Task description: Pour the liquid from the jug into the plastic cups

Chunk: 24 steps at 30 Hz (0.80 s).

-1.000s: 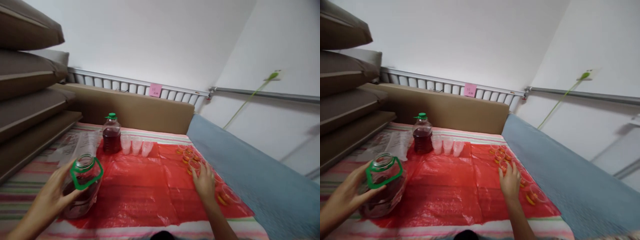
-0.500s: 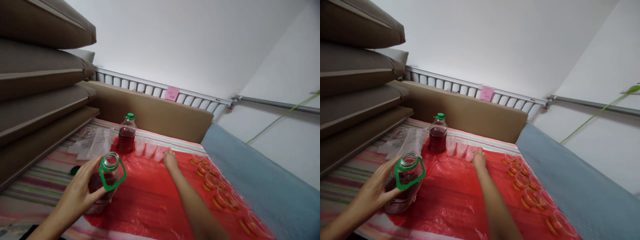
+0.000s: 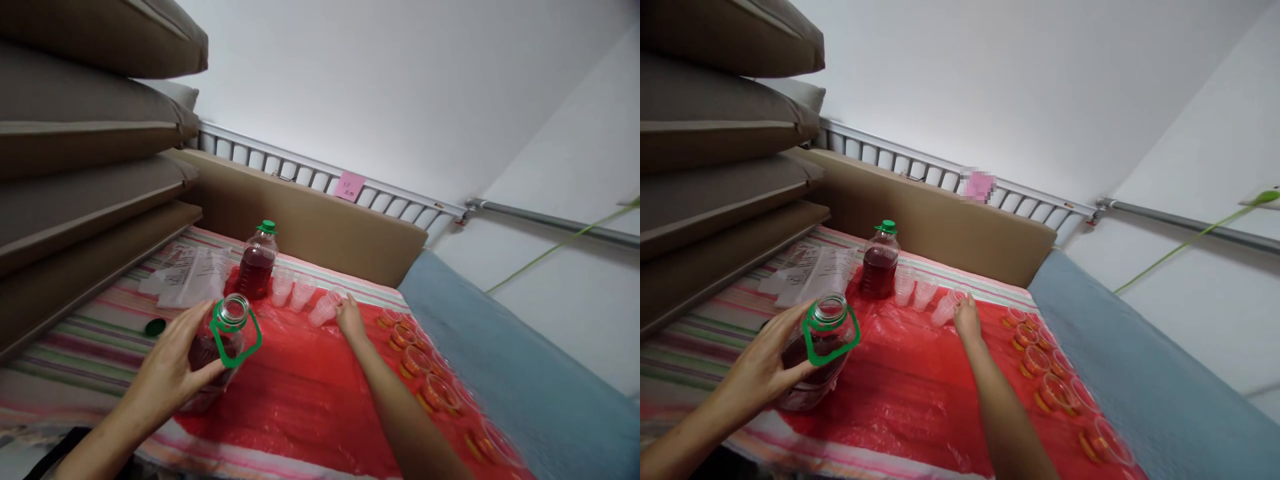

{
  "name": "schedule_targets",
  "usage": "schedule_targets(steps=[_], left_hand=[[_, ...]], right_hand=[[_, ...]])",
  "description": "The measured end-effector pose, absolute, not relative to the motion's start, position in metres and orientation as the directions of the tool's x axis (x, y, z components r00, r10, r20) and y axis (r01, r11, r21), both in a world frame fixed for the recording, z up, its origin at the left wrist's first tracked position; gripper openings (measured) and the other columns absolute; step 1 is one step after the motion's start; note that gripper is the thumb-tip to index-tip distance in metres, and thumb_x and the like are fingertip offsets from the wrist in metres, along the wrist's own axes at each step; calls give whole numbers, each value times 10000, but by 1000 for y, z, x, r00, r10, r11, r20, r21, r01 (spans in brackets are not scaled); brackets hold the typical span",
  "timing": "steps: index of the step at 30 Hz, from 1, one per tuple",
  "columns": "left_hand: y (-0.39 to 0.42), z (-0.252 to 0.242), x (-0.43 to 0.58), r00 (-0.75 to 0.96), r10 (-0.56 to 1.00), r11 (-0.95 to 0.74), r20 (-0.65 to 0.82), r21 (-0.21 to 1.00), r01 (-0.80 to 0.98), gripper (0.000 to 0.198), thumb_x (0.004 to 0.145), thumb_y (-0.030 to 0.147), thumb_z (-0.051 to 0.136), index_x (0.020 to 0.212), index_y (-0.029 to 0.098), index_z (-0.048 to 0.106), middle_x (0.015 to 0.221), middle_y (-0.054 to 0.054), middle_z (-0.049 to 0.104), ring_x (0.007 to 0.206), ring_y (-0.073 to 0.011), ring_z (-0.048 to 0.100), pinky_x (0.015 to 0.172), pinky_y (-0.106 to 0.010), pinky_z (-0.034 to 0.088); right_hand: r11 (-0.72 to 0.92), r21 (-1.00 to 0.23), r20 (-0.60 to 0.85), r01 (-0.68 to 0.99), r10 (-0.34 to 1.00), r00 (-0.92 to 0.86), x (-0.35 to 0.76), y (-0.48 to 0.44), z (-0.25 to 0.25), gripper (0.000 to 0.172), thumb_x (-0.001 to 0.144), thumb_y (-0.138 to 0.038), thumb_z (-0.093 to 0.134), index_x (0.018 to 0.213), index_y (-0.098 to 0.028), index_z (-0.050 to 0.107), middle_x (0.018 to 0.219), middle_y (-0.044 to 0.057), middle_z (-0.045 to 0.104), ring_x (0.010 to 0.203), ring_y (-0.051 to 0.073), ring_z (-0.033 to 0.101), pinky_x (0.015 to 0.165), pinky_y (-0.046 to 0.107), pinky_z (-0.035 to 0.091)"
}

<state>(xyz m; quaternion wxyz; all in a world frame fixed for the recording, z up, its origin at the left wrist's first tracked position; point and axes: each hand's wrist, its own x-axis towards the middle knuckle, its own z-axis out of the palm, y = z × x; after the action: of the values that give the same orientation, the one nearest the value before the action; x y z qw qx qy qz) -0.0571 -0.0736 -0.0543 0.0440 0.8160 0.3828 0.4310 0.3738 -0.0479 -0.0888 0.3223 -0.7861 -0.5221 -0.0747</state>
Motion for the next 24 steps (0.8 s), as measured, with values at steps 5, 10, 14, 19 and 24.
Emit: schedule_targets(steps=[5,10,14,19,24], left_hand=[[-74,-51,-57,335,680,-695,652,427,578,723,786,491,639,1402,255,341,1355,-134,543,1237,-328,528,1017,-506,450],[-76,-45,-56,323,688,-691,650,452,564,718,781,484,644,1392,218,376,1354,-143,557,1234,-326,533,1013,-508,450],[-79,-41,-55,317,688,-696,653,468,545,717,773,479,653,1391,225,393,1361,-136,558,1240,-324,531,1019,-509,444],[-82,-38,-55,323,696,-697,642,494,520,716,780,482,651,1394,226,386,1379,-137,537,1268,-314,506,1043,-507,423],[-84,-37,-56,332,707,-692,625,511,511,721,789,483,653,1395,217,367,1397,-149,513,1288,-305,484,1071,-512,392]], right_hand=[[-216,-411,497,886,761,416,367,-68,-62,161,791,-151,484,815,-148,644,1396,211,496,1274,299,498,1063,419,375],[-135,-396,592,908,719,365,361,-99,-27,192,844,-211,456,883,-149,633,1501,195,370,1353,293,402,1084,449,343],[-46,-408,590,912,749,302,340,-131,-39,133,820,-255,515,814,-191,631,1458,153,445,1329,280,437,1087,461,347],[-93,-495,416,864,847,330,305,-153,-96,35,740,-213,590,718,-207,616,1408,124,514,1301,282,484,1064,454,396],[-135,-518,324,845,883,340,292,-153,-121,48,691,-160,626,657,-194,619,1372,184,543,1116,303,629,943,428,498]])
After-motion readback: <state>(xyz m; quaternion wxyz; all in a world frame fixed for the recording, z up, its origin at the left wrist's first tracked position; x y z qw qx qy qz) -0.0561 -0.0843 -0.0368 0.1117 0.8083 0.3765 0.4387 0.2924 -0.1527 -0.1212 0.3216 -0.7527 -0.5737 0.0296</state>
